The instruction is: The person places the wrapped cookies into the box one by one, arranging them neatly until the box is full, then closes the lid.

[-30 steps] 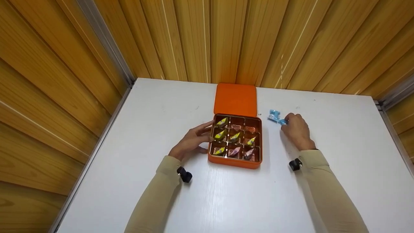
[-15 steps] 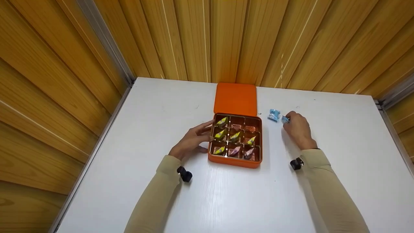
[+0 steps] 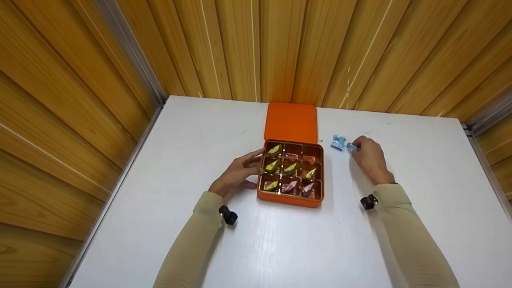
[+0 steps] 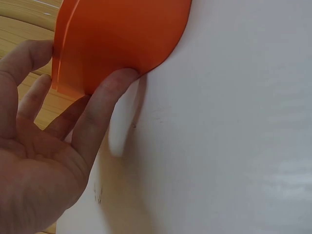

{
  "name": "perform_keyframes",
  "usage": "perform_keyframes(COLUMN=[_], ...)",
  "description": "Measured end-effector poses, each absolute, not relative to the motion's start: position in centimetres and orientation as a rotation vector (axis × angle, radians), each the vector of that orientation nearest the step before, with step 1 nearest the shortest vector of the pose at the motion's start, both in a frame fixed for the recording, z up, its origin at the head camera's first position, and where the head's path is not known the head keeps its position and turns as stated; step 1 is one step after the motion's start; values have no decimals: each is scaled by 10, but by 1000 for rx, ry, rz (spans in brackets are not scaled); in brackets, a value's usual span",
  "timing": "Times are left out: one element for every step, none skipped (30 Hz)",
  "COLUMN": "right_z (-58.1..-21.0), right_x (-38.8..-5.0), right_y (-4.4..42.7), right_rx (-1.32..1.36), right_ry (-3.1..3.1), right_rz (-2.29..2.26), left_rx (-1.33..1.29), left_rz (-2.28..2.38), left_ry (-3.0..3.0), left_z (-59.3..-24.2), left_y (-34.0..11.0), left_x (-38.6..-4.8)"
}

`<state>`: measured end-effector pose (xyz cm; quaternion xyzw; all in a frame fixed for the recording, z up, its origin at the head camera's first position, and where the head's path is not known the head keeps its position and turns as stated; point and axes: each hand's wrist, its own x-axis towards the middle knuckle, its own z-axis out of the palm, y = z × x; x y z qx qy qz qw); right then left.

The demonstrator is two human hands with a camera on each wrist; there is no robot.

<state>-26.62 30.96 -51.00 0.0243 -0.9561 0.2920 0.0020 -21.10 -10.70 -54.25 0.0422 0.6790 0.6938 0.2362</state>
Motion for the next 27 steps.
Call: perform_keyframes(right_z=[-510,-510,-509,-509,-508,-508,-507,-506,-505,-505,-503,-502,-501,-499,-497,-495,-494,-492,-490,-488,-487,-485,-483,-482,-480,-478,-477], right_x=[-267,-267,-267,-266,-266,-266,-266,-266,-266,-266,-266,-266,-266,-266,-266,-266,-266,-266,-266,-266,-266,-266,-266,-266,-267,-267,-267], right_y=[310,310,309,309,309,309,309,308,308,308,307,306,305,305,303,302,301,300,298,297,295,294,292,291,289,287,286], right_rx=[79,85,91,97,105,113,122,130,141,153,166,180,197,212,227,238,250,260,270,276,282,290,298,308,320,335,353], right_ry=[-2998,-2994,-2990,-2985,-2980,-2976,-2970,-2967,-2961,-2954,-2947,-2940,-2932,-2928,-2925,-2924,-2925,-2925,-2926,-2927,-2928,-2928,-2928,-2928,-2924,-2919,-2913], right_rz=[921,923,924,928,930,930,928,929,920,913,905,904,900,899,895,903,911,919,919,926,932,938,941,942,942,942,938], left_rx=[113,113,110,111,110,112,116,121,126,132,139,143,146,147,146,142,138,134,133,131,129,128,127,127,126,123,123], left_rz=[1902,1901,1900,1899,1899,1898,1897,1896,1895,1896,1895,1893,1891,1892,1892,1895,1896,1898,1899,1902,1904,1906,1906,1907,1906,1908,1909], left_ry=[1864,1866,1867,1867,1867,1867,1868,1868,1867,1866,1867,1871,1874,1874,1876,1874,1873,1872,1870,1868,1866,1864,1865,1864,1864,1863,1862], left_z=[-542,-542,-542,-542,-542,-541,-541,-541,-542,-542,-542,-543,-543,-544,-544,-544,-544,-544,-544,-544,-544,-544,-544,-544,-544,-544,-544], left_y=[-107,-107,-107,-107,-107,-107,-107,-107,-107,-108,-108,-108,-108,-108,-108,-108,-108,-108,-108,-108,-107,-107,-107,-107,-107,-107,-107], left_x=[-211,-211,-210,-210,-210,-210,-210,-210,-210,-210,-211,-211,-211,-211,-211,-211,-211,-211,-211,-211,-211,-211,-211,-211,-211,-212,-212])
